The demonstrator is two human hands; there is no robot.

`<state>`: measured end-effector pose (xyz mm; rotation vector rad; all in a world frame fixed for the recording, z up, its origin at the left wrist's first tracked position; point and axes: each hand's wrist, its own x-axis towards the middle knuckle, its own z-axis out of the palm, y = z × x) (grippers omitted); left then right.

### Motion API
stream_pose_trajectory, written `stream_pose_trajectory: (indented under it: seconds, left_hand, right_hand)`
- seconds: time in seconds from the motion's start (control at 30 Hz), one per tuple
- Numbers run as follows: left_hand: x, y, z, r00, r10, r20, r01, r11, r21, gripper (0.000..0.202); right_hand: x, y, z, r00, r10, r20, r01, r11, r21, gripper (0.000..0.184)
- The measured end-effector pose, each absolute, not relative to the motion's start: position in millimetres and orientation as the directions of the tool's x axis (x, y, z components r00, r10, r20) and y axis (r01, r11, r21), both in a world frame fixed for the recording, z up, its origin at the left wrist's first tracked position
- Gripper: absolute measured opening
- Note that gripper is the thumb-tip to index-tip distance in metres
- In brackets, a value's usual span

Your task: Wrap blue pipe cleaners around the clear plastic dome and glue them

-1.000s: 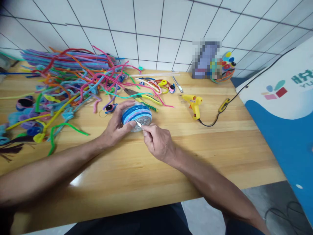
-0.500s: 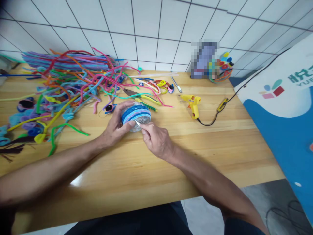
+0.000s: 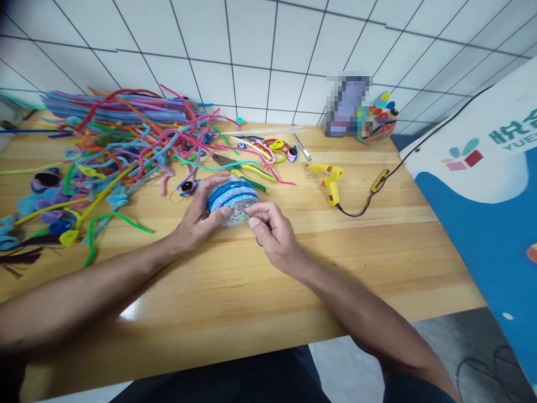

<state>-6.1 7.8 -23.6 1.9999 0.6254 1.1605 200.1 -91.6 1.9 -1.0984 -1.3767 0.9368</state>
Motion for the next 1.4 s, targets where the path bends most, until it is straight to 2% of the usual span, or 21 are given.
stream_pose_trajectory:
  seconds: [0.1, 0.23, 0.47, 0.7, 0.83, 1.03, 1.1, 1.27, 1.4]
  left_hand:
    - [-6.4, 7.4, -23.6, 0.469, 0.717, 0.516, 0.055, -0.607, 0.793, 0.057]
    - [-7.5, 6.9, -23.3, 0.476, 0.725, 0.498, 0.069, -0.596, 0.800, 0.058]
    - [-8.0, 6.5, -25.0, 0.469, 0.745, 0.474, 0.064, -0.564, 0.824, 0.058]
    - [-9.9, 8.0, -27.0, 0.473, 0.741, 0.476, 0.052, -0.563, 0.825, 0.060]
    - [-11.4, 7.8, -25.5, 0.472, 0.748, 0.467, 0.072, -0.560, 0.825, 0.061]
    - [-14.0, 5.6, -20.7, 0.486, 0.746, 0.455, 0.107, -0.568, 0.816, 0.061]
    - [-14.9, 5.2, -21.1, 0.483, 0.752, 0.449, 0.114, -0.563, 0.819, 0.060]
    - [-15.8, 4.3, -23.8, 0.477, 0.752, 0.455, 0.098, -0.560, 0.823, 0.062]
    - [-15.5, 3.0, -24.6, 0.475, 0.763, 0.438, 0.089, -0.537, 0.839, 0.064]
  right_hand:
    - [201.7, -90.0, 10.3, 0.037, 0.993, 0.116, -0.202, 0.121, -0.972, 0.026]
    - [205.3, -84.6, 15.3, 0.025, 0.998, 0.064, -0.330, 0.068, -0.941, 0.033]
    - [213.3, -81.9, 18.9, -0.003, 1.000, 0.027, -0.279, 0.025, -0.960, 0.035]
    - [218.8, -79.3, 16.5, 0.132, 0.990, 0.053, -0.209, 0.080, -0.975, 0.039]
    - [223.6, -79.4, 16.4, 0.213, 0.976, 0.048, -0.151, 0.081, -0.985, 0.051]
    - [226.9, -78.7, 12.4, 0.236, 0.971, 0.047, -0.065, 0.064, -0.996, 0.058]
    - [225.7, -77.8, 13.1, 0.224, 0.973, 0.053, -0.054, 0.066, -0.996, 0.056]
    - [223.2, -76.6, 15.9, 0.208, 0.977, 0.048, -0.029, 0.055, -0.998, 0.037]
    - [228.9, -75.5, 10.5, 0.221, 0.973, 0.062, -0.006, 0.065, -0.998, 0.032]
